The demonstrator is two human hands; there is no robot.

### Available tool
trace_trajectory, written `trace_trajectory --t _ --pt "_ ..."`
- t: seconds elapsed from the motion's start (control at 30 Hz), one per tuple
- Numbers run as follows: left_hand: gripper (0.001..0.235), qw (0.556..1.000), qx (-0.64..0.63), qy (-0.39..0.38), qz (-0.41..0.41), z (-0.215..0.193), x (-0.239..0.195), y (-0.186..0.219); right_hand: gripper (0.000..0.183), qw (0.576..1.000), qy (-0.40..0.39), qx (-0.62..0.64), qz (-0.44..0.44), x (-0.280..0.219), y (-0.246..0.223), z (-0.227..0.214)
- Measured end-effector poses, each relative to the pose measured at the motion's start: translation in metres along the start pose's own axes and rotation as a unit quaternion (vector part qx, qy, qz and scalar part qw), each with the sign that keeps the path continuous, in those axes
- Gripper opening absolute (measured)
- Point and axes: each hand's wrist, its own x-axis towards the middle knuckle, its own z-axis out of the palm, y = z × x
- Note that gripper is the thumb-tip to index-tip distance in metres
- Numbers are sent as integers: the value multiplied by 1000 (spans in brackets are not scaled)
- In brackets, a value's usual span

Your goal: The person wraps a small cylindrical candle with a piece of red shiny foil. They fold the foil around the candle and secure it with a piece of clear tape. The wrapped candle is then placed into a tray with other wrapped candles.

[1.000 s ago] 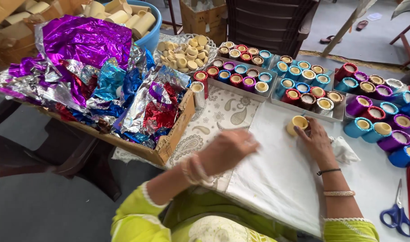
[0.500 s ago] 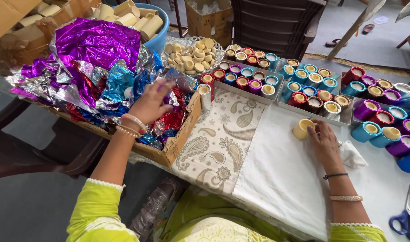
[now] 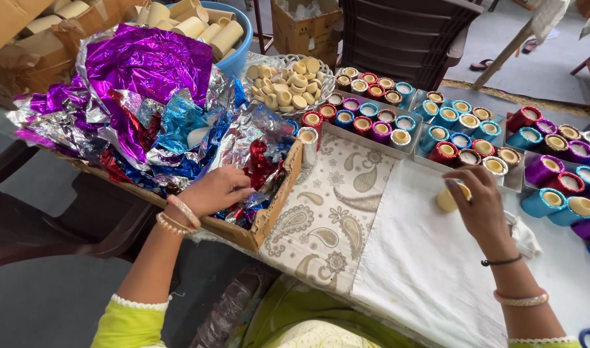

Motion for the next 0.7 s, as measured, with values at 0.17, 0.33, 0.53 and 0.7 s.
trace_trajectory --t 0.17,0.33,0.53,0.7 --pt "34 996 11 81 -43 -10 2 17 15 990 -74 65 -99 48 -49 24" --pt "44 985 27 171 -26 -14 -6 11 18 967 -136 138 -164 85 -112 65" --pt "46 991 -28 128 -19 -15 -13 4 20 942 -162 166 -241 118 -178 130" --pt "19 999 -14 -2 44 -17 -22 19 38 960 -122 68 -242 140 -238 171"
